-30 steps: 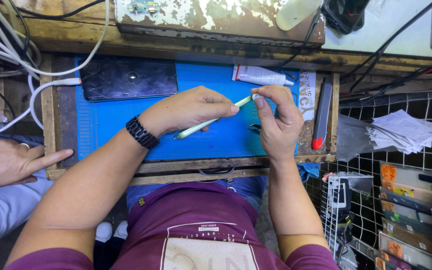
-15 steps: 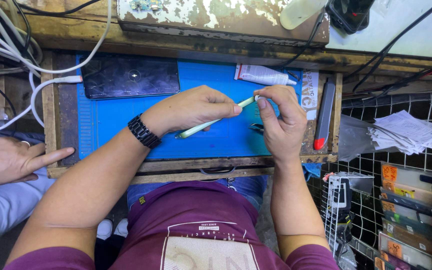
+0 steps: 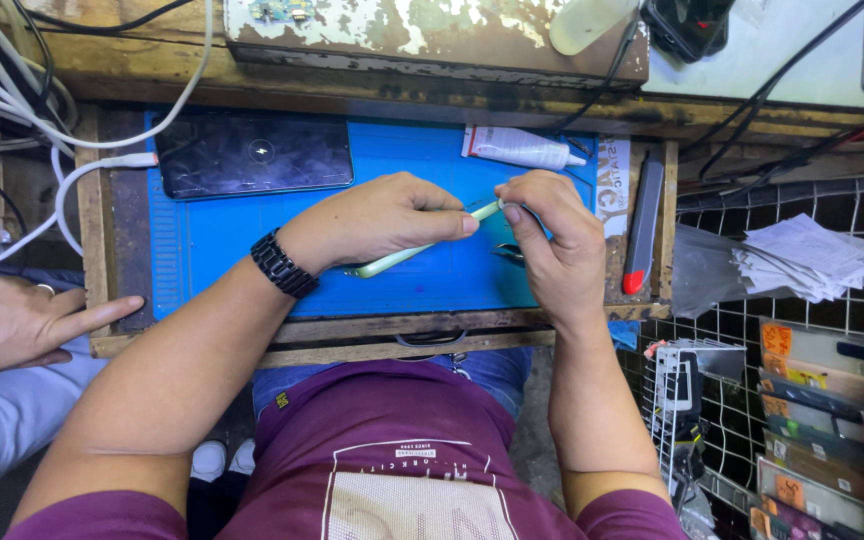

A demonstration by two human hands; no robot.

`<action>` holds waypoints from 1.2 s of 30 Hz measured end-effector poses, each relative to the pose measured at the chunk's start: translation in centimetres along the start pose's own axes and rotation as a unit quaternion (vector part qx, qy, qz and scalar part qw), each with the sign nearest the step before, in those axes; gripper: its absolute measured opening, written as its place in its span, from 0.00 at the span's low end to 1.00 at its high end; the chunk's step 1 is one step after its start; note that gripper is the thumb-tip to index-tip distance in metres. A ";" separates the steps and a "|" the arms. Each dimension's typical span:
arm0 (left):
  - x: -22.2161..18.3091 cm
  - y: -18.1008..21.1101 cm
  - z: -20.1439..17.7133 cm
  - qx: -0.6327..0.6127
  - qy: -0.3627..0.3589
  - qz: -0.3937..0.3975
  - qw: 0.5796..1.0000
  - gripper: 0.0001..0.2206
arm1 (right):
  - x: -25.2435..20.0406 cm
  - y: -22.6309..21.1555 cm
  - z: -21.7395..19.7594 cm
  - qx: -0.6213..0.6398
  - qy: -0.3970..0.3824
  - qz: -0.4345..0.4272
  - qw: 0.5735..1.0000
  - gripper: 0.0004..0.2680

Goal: The person disassembles a mobile phone by removing the back cover and using tweezers to pry small components from the internal chassis.

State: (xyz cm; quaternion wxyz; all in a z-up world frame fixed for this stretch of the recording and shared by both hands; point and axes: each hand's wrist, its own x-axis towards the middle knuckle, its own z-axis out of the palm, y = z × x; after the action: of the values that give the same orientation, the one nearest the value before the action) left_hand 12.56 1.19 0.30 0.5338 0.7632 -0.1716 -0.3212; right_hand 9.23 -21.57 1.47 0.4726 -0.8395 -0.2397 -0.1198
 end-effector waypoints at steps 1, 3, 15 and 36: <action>0.0 0.0 0.1 -0.006 -0.002 0.005 1.000 0.23 | -0.1 0.0 -0.2 0.002 -0.004 0.007 1.000 0.04; 0.1 0.1 0.1 -0.018 -0.002 0.014 1.000 0.22 | -0.1 0.0 -0.4 0.007 -0.013 0.018 1.000 0.04; -0.3 0.4 0.8 0.018 0.018 0.018 1.000 0.23 | -1.5 -0.2 -2.2 0.126 0.123 0.013 0.984 0.03; -2.5 4.1 0.9 0.242 0.064 0.000 0.968 0.27 | -0.9 -1.6 -2.3 -0.260 -0.014 -0.218 0.941 0.09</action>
State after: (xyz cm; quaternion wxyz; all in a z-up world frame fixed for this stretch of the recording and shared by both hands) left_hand 10.48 0.60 4.62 0.3434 0.8885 -0.2093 -0.2210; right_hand 7.70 -23.08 3.44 0.1969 -0.8618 -0.3842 -0.2664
